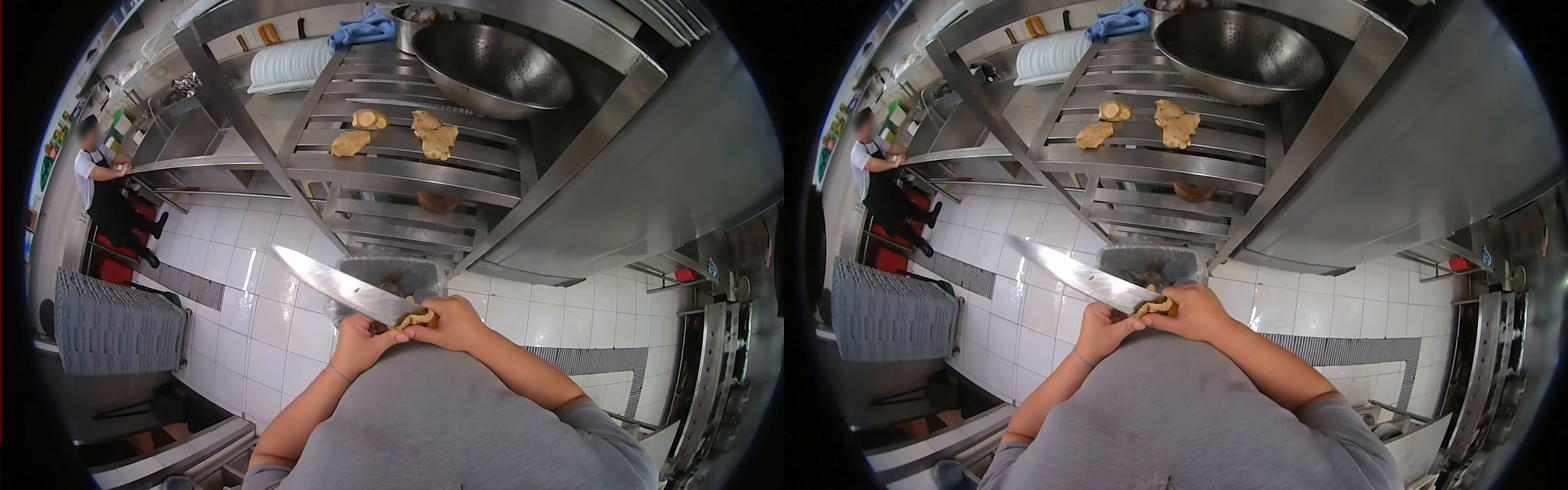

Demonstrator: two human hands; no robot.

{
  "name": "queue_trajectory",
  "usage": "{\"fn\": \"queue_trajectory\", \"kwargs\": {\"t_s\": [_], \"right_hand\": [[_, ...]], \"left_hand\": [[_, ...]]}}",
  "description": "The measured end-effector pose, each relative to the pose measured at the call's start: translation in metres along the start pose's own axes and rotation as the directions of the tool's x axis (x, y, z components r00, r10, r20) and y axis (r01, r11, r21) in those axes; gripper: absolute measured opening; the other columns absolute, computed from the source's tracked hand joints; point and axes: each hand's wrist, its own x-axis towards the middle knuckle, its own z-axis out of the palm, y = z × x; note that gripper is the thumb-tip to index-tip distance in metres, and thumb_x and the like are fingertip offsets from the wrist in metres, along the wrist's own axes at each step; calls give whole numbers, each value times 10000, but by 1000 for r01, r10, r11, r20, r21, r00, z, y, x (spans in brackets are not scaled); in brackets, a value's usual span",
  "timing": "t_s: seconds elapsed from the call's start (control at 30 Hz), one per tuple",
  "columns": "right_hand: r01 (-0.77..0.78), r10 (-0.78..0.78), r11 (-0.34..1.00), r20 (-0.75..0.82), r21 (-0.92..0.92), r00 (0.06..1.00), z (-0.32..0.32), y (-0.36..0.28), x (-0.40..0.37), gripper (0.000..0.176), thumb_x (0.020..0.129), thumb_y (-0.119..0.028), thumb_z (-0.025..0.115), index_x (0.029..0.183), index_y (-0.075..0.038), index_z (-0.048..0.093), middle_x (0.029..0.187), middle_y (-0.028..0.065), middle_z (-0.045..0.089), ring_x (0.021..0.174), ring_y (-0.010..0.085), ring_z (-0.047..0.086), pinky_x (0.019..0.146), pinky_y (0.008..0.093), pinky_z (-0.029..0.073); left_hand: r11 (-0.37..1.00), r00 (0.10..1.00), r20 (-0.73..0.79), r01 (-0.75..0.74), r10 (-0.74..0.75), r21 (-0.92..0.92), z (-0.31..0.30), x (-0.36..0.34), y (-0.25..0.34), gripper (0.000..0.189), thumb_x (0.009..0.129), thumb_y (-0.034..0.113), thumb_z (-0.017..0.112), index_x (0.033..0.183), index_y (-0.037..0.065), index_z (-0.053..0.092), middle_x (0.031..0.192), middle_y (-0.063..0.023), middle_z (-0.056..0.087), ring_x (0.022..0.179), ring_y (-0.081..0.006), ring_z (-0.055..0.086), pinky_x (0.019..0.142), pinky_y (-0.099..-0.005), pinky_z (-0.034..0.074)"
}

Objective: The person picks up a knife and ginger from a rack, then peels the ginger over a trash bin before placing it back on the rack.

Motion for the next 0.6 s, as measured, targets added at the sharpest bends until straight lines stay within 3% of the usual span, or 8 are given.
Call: {"fn": "queue_trajectory", "kwargs": {"t_s": [0.07,0.13,0.17,0.23,0.33,0.43,0.53,0.6], "right_hand": [[-34,29,996,55,88,998,3,2,2,474,815,-490,860,924,-43,749,797,151,735,721,328,719,666,412,557],[-193,156,892,124,409,980,7,2,3,397,877,-372,855,1059,-29,775,872,108,768,766,193,714,720,338,553],[-193,155,891,125,410,980,5,3,4,397,877,-372,855,1059,-29,775,872,108,768,766,193,714,720,338,553],[-307,196,691,240,654,951,-1,3,6,342,941,-290,812,1125,-6,767,939,55,768,841,101,664,775,286,539],[-333,223,654,248,679,943,-5,0,6,310,968,-259,780,1120,10,758,942,31,758,856,89,654,780,272,529],[-321,253,696,198,643,947,-6,6,7,333,992,-312,741,1096,3,762,885,39,751,825,98,652,741,287,516],[-315,335,758,73,571,939,9,32,11,416,1014,-418,679,1034,-13,773,806,59,728,765,131,651,705,319,504],[-297,384,853,-130,429,914,18,45,19,566,967,-598,648,932,-49,783,750,124,698,729,259,692,711,386,520]], "left_hand": [[967,982,-81,-183,171,-176,9,-2,10,518,867,107,873,1316,-18,647,1182,-58,720,1030,-126,675,916,-302,564],[964,972,-12,-234,235,-129,4,1,10,517,879,90,854,1336,-14,635,1200,-57,704,1057,-135,674,931,-311,564],[955,955,63,-286,292,-85,2,2,11,517,891,72,835,1356,-9,624,1218,-56,688,1084,-144,673,945,-320,563],[959,961,-7,-278,278,-57,5,3,13,513,870,118,861,1314,-25,646,1133,-92,688,1010,-166,697,926,-320,574],[950,950,-44,-307,310,56,2,4,15,494,888,138,840,1310,-31,646,1145,-105,680,1017,-194,702,892,-332,579],[924,944,-35,-315,330,217,-4,3,16,403,939,108,776,1292,-31,638,1250,-101,659,1131,-195,666,997,-336,546],[914,901,-166,-382,401,139,-4,6,-6,401,938,124,779,1280,-23,628,1206,-118,668,1123,-238,682,971,-363,551],[863,940,-204,-332,272,-381,0,7,-6,373,973,85,732,1293,-5,563,1224,-97,638,1203,-243,653,1031,-376,528]]}}
